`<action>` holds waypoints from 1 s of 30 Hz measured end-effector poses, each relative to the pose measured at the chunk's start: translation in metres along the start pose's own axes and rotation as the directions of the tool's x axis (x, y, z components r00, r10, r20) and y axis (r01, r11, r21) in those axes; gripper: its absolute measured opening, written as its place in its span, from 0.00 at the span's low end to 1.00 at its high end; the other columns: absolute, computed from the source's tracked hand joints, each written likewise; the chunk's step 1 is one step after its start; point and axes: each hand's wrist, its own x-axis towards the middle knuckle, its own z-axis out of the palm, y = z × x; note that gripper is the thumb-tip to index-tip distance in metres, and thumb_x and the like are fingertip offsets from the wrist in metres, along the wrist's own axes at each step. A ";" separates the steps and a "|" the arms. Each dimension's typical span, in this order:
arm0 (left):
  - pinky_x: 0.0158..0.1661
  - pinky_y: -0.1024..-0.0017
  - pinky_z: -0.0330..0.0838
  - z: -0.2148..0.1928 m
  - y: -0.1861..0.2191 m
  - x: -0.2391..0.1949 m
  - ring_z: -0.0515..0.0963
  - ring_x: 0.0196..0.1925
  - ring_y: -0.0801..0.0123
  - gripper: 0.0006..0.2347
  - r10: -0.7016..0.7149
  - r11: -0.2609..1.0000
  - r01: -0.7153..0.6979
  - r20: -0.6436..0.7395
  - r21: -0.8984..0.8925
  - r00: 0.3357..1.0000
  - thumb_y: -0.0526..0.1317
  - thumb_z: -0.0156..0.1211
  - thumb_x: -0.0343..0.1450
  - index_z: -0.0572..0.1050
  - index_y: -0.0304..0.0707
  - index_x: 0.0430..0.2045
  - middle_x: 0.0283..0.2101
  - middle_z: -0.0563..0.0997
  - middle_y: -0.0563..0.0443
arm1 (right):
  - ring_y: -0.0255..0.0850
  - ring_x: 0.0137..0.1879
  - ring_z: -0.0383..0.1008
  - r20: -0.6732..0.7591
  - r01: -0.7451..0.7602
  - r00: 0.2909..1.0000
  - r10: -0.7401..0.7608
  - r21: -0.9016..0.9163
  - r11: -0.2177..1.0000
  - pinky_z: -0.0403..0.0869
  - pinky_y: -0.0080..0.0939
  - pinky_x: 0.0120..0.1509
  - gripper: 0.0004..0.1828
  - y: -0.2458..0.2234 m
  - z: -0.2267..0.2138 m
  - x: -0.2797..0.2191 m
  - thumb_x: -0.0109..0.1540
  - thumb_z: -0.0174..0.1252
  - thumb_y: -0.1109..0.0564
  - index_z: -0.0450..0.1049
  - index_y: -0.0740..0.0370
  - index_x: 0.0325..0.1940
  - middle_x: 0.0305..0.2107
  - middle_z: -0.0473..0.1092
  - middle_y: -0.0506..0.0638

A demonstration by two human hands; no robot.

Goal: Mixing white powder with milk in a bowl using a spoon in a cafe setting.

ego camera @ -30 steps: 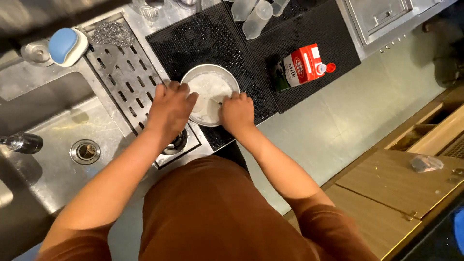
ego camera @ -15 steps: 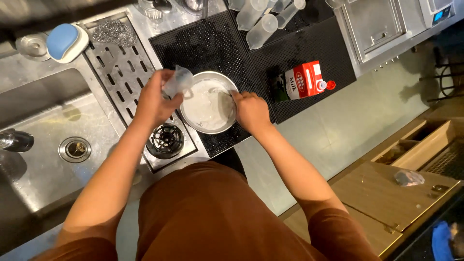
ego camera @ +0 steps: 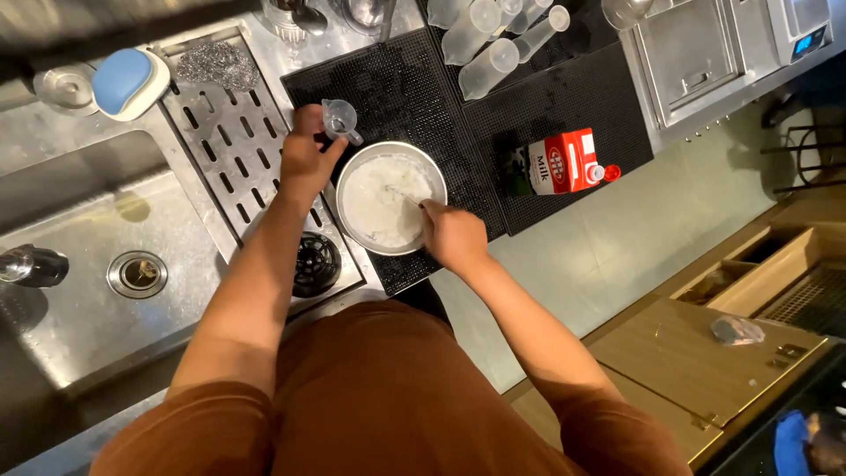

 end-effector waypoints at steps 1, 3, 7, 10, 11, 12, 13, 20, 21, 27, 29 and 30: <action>0.47 0.65 0.76 0.001 -0.003 -0.001 0.81 0.53 0.59 0.27 -0.012 0.999 0.012 0.002 0.036 1.000 0.33 0.73 0.67 0.64 0.35 0.57 0.55 0.80 0.42 | 0.57 0.32 0.78 -0.034 0.011 0.999 -0.011 0.006 1.000 0.76 0.56 0.34 0.13 -0.001 -0.001 -0.003 0.65 0.55 0.52 0.80 0.59 0.47 0.32 0.79 0.58; 0.49 0.64 0.75 0.002 -0.007 -0.011 0.80 0.55 0.56 0.28 0.085 0.994 -0.080 -0.066 0.076 0.994 0.33 0.72 0.68 0.63 0.34 0.61 0.57 0.78 0.39 | 0.56 0.33 0.79 0.032 0.032 0.999 -0.032 -0.006 0.999 0.76 0.56 0.35 0.13 0.002 0.000 -0.008 0.65 0.55 0.53 0.80 0.58 0.49 0.30 0.78 0.58; 0.51 0.64 0.75 -0.005 0.009 -0.045 0.79 0.51 0.55 0.22 0.009 0.993 0.014 -0.189 0.121 0.982 0.37 0.64 0.75 0.66 0.33 0.65 0.53 0.78 0.37 | 0.56 0.34 0.79 0.117 0.048 0.992 -0.043 -0.036 0.998 0.76 0.56 0.36 0.13 0.001 -0.020 -0.001 0.64 0.55 0.53 0.81 0.57 0.48 0.30 0.78 0.57; 0.45 0.70 0.76 0.002 0.001 -0.096 0.81 0.41 0.69 0.14 -0.229 0.973 0.229 -0.042 0.010 0.973 0.42 0.60 0.79 0.76 0.36 0.57 0.42 0.83 0.46 | 0.57 0.34 0.79 -0.024 0.022 0.999 -0.023 -0.015 1.000 0.76 0.56 0.37 0.13 0.008 -0.021 0.013 0.65 0.55 0.52 0.81 0.57 0.48 0.33 0.79 0.59; 0.45 0.70 0.76 0.000 0.009 -0.107 0.81 0.41 0.69 0.14 -0.236 0.972 0.236 -0.051 0.011 0.971 0.42 0.60 0.79 0.76 0.36 0.57 0.42 0.83 0.46 | 0.57 0.34 0.79 -0.017 0.032 0.999 -0.032 -0.012 0.999 0.76 0.56 0.37 0.13 0.012 -0.011 0.019 0.65 0.55 0.52 0.81 0.57 0.48 0.33 0.79 0.59; 0.38 0.70 0.76 -0.001 0.017 -0.119 0.80 0.34 0.70 0.16 -0.310 0.947 0.312 0.039 -0.079 0.950 0.42 0.58 0.77 0.74 0.36 0.59 0.40 0.81 0.48 | 0.57 0.35 0.79 -0.071 0.023 0.997 -0.023 0.007 1.000 0.76 0.56 0.38 0.13 0.015 -0.001 0.025 0.66 0.55 0.52 0.81 0.57 0.49 0.34 0.79 0.59; 0.32 0.71 0.76 0.000 0.025 -0.130 0.79 0.28 0.70 0.18 -0.367 0.908 0.386 0.138 -0.163 0.920 0.41 0.57 0.75 0.71 0.36 0.60 0.37 0.80 0.50 | 0.57 0.35 0.79 -0.128 0.015 0.992 -0.011 0.025 1.000 0.77 0.56 0.39 0.14 0.020 0.008 0.032 0.66 0.54 0.52 0.81 0.58 0.49 0.34 0.78 0.60; 0.29 0.74 0.75 0.003 0.038 -0.139 0.76 0.24 0.74 0.21 -0.388 0.829 0.437 0.204 -0.350 0.899 0.37 0.53 0.77 0.67 0.42 0.67 0.29 0.79 0.49 | 0.58 0.37 0.79 0.105 0.004 0.994 -0.021 0.162 0.987 0.77 0.57 0.42 0.15 0.011 0.013 0.039 0.64 0.54 0.50 0.83 0.52 0.48 0.32 0.78 0.59; 0.29 0.74 0.76 0.006 0.032 -0.139 0.76 0.25 0.74 0.21 -0.397 0.819 0.449 0.212 -0.357 0.893 0.36 0.53 0.77 0.66 0.42 0.69 0.30 0.79 0.50 | 0.58 0.37 0.79 0.200 0.009 0.979 -0.041 0.159 0.987 0.77 0.56 0.42 0.14 0.006 0.006 0.037 0.64 0.54 0.49 0.82 0.51 0.47 0.31 0.78 0.59; 0.30 0.73 0.78 -0.003 0.054 -0.148 0.80 0.25 0.69 0.31 -0.414 0.786 0.509 0.314 -0.351 0.855 0.33 0.51 0.76 0.47 0.51 0.75 0.28 0.78 0.46 | 0.57 0.36 0.79 0.262 0.120 0.958 -0.117 0.006 0.993 0.76 0.57 0.40 0.12 -0.011 -0.027 -0.012 0.64 0.55 0.50 0.83 0.50 0.44 0.30 0.78 0.57; 0.30 0.73 0.79 -0.007 0.063 -0.153 0.82 0.25 0.67 0.34 -0.402 0.780 0.512 0.340 -0.359 0.850 0.32 0.51 0.75 0.42 0.53 0.76 0.28 0.79 0.44 | 0.56 0.35 0.79 0.243 0.104 0.965 -0.094 -0.031 0.994 0.76 0.58 0.38 0.12 -0.009 -0.023 -0.024 0.64 0.55 0.50 0.83 0.50 0.43 0.30 0.78 0.55; 0.32 0.72 0.81 -0.009 0.069 -0.154 0.83 0.27 0.67 0.34 -0.433 0.768 0.545 0.356 -0.336 0.828 0.32 0.51 0.75 0.42 0.54 0.76 0.30 0.79 0.44 | 0.56 0.34 0.78 0.252 0.100 0.965 -0.076 -0.083 0.992 0.75 0.58 0.37 0.11 -0.005 -0.016 -0.027 0.63 0.56 0.50 0.83 0.50 0.42 0.28 0.78 0.55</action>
